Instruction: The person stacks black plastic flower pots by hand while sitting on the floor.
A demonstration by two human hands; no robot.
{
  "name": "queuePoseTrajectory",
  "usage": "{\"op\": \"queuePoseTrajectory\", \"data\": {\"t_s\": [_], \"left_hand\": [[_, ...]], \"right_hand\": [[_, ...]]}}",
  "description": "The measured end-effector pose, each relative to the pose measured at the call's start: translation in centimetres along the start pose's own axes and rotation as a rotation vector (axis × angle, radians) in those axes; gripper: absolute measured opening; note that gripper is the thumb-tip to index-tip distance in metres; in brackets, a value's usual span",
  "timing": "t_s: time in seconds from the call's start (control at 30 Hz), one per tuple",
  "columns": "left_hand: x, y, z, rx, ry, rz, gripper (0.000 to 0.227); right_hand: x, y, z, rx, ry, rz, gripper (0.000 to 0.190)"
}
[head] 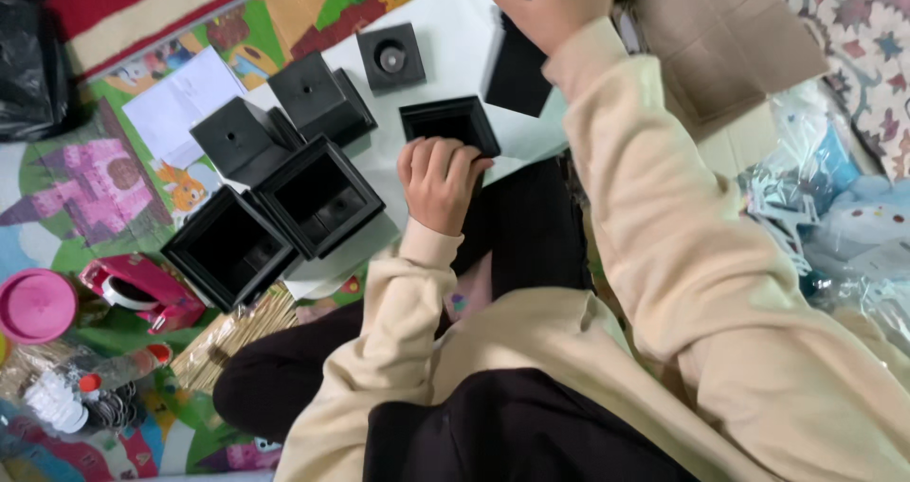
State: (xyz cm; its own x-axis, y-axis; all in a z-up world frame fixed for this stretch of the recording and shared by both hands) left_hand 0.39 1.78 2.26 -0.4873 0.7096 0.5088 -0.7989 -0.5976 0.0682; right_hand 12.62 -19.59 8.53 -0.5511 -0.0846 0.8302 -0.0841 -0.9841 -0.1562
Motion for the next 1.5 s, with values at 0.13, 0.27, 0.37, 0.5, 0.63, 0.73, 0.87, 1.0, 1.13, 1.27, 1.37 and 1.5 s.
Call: {"op": "queuePoseTrajectory", "data": {"t_s": [0.13,0.27,0.37,0.5,0.63,0.73,0.87,1.0,1.13,1.27,1.37,1.5], "left_hand": [[-1.7,-1.3,-1.6,0.092,0.052,0.096,0.027],[-2.2,-1.8,-2.2,0.114,0.056,0.119,0.027],[-1.3,-0.4,-1.5,0.187,-0.037,0.209,0.016],[-1.2,2.8,1.4,0.273,-0.072,-0.041,0.07],[-4.7,4.8,2.3,0.27,-0.278,-0.017,0.129],[-6.1,5.7,2.1,0.255,-0.377,0.082,0.134],[-6.0,6.8,1.7,0.268,-0.447,0.009,0.105],[-5.8,5.9,0.8,0.286,-0.622,0.092,0.117],[-6.2,6.1,0.1,0.34,-0.758,0.219,0.119],[-6.4,6.7,-0.1,0.308,-0.706,0.328,0.13],[-6.9,7.1,-0.2,0.346,-0.709,0.329,0.131],[-6.7,7.3,-0.8,0.413,-0.74,0.286,0.13]], "right_hand": [[1.1,1.5,-0.8,-0.123,-0.417,0.027,0.063],[0.8,2.2,-2.6,-0.045,-0.44,0.056,0.036],[0.9,2.5,-4.4,-0.068,-0.458,0.231,0.03],[1.4,2.0,-6.2,-0.055,-0.371,0.231,0.032],[2.6,1.0,-7.4,-0.03,-0.457,0.239,0.037],[2.5,3.5,-7.9,-0.179,-0.575,0.281,0.043],[1.3,2.7,-7.9,-0.195,-0.702,0.129,0.051],[-0.8,1.2,-8.2,-0.171,-0.809,0.299,0.06],[-1.6,0.1,-8.3,-0.148,-0.81,0.23,0.066],[-1.6,0.1,-7.6,-0.096,-0.806,0.183,0.067],[-1.6,0.0,-7.3,0.024,-0.742,0.175,0.069],[-1.8,-0.5,-7.2,0.1,-0.755,0.132,0.069]]}}
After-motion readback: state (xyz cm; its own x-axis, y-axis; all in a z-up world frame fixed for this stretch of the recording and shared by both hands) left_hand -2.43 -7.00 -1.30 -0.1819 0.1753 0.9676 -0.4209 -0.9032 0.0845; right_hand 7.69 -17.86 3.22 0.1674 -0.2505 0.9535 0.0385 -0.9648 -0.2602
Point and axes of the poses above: each hand's wrist, its own z-axis towards the middle knuckle, its own x-axis out of the back of the hand, y = z × x, the point moved 1 cm from there along z, towards the middle knuckle, and after that the axes turned 11 degrees about -x, right-handed, at the moved point
